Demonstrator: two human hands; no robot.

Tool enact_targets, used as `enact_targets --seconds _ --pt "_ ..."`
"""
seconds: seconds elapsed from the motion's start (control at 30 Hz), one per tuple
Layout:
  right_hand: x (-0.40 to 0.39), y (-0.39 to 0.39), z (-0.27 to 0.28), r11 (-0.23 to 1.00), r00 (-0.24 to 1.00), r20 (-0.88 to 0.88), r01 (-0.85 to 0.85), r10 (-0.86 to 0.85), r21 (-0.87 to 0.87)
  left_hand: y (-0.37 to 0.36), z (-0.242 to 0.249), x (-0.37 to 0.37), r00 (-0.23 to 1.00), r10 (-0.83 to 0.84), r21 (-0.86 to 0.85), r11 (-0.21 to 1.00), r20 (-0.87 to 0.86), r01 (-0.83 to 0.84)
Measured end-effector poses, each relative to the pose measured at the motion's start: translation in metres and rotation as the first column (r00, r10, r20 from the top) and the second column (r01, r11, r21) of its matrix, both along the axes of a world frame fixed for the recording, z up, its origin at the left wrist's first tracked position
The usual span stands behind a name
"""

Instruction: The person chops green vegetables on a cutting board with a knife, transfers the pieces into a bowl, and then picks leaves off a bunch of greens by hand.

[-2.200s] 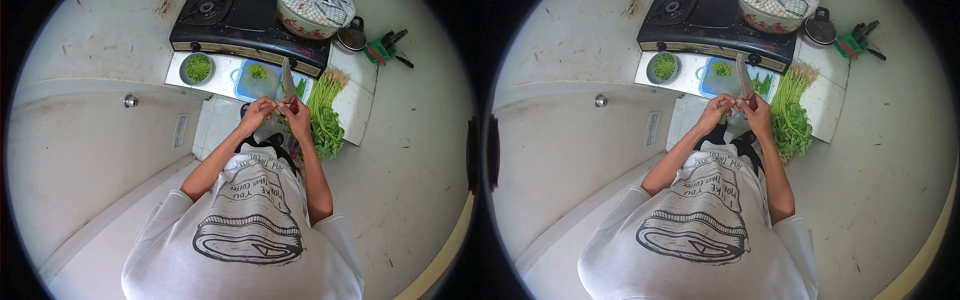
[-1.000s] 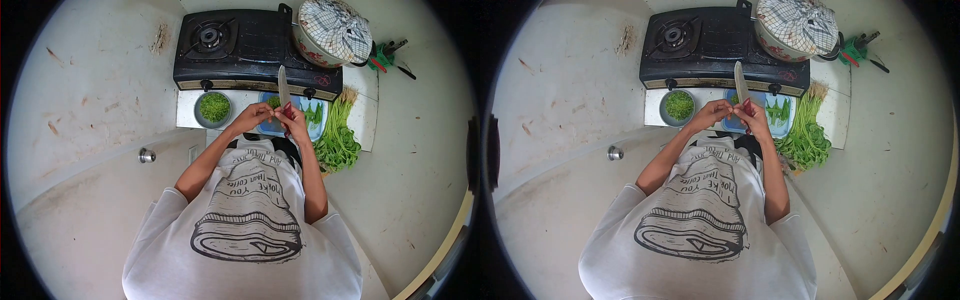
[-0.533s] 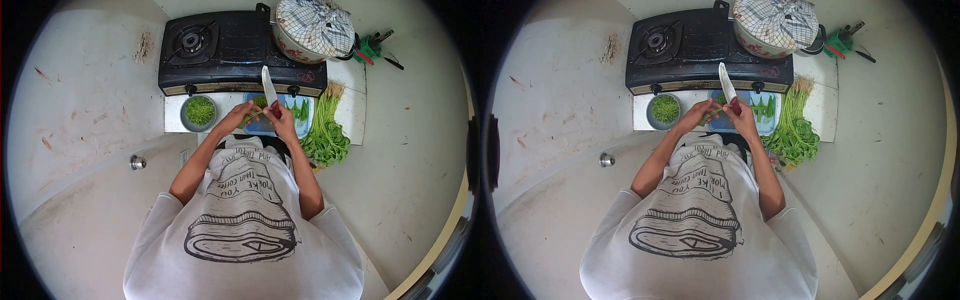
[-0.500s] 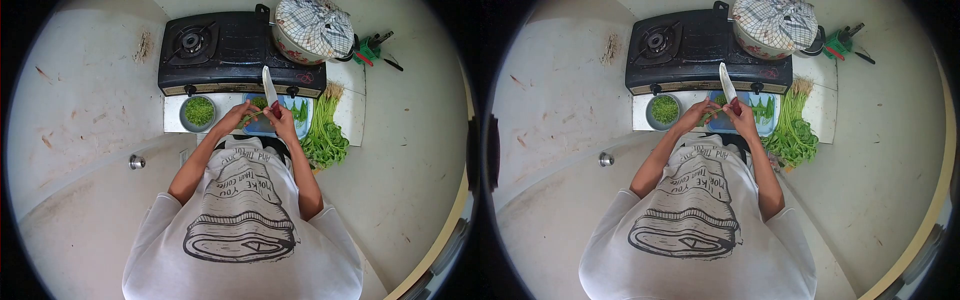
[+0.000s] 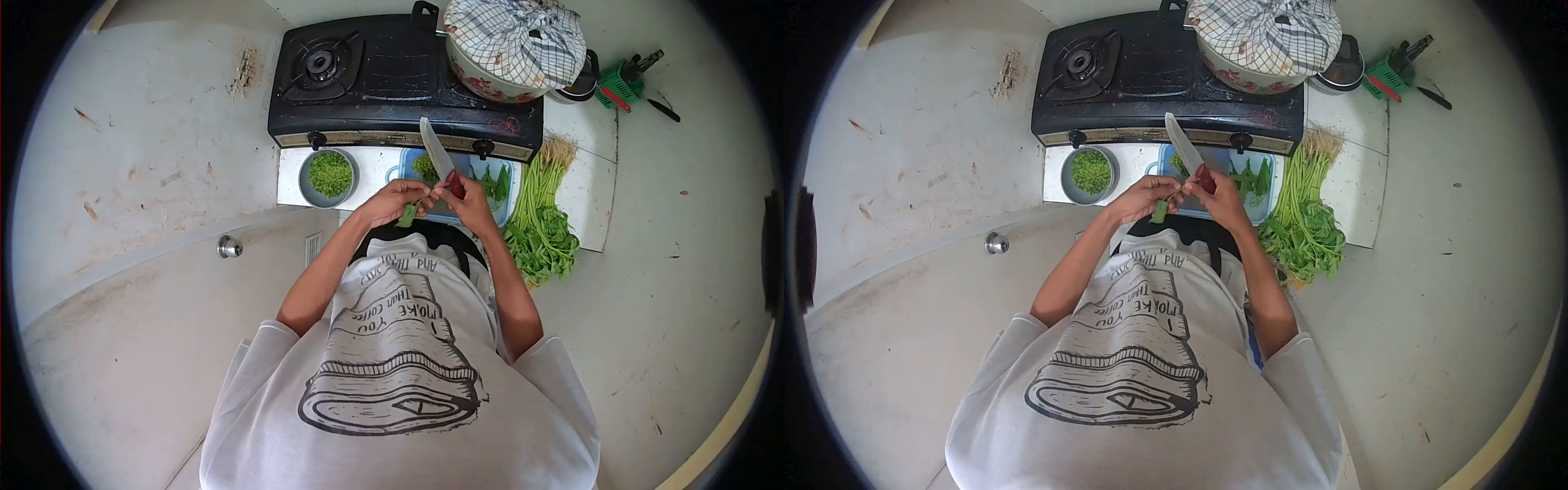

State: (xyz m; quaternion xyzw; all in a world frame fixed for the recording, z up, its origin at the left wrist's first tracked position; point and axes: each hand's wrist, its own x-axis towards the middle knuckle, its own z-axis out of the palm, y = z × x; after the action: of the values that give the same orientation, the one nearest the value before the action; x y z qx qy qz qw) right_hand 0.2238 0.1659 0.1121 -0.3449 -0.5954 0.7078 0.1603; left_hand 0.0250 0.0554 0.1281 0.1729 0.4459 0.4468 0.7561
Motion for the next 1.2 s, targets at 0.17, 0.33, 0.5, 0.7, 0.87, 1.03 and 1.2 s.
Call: enact_targets --seconds 0.17,0.33,0.5,0.7,0.87,1.03,1.2 --pt "0.010 0.002 -0.020 0.995 0.995 0.037 -0.096 0.096 0.016 -0.018 -0.022 0.019 0.974 0.142 -0.083 0.984 -0.175 -0.158" --pt "0.032 0.005 -0.049 0.983 0.983 0.120 -0.151 0.139 0.100 -0.039 -0.061 0.027 0.783 0.191 -0.019 0.968 -0.593 -0.251" --pt "0.048 0.010 -0.072 0.944 0.915 0.342 -0.283 0.213 0.170 -0.044 -0.089 0.030 0.335 0.276 0.208 0.952 -0.901 -0.225" --pt "0.037 0.001 -0.068 0.888 0.885 0.413 -0.352 0.213 0.297 -0.036 -0.094 0.035 0.213 0.269 0.226 0.952 -0.939 -0.207" --pt "0.030 -0.008 -0.073 0.816 0.877 0.436 -0.397 0.202 0.421 -0.031 -0.106 0.032 0.152 0.281 0.271 0.959 -0.948 -0.080" --pt "0.036 -0.020 -0.093 0.786 0.870 0.453 -0.416 0.196 0.458 -0.035 -0.110 0.033 0.176 0.276 0.264 0.960 -0.945 -0.092" --pt "0.034 -0.030 -0.092 0.793 0.893 0.429 -0.359 0.139 0.492 -0.034 -0.117 0.030 0.203 0.297 0.281 0.954 -0.933 -0.105"
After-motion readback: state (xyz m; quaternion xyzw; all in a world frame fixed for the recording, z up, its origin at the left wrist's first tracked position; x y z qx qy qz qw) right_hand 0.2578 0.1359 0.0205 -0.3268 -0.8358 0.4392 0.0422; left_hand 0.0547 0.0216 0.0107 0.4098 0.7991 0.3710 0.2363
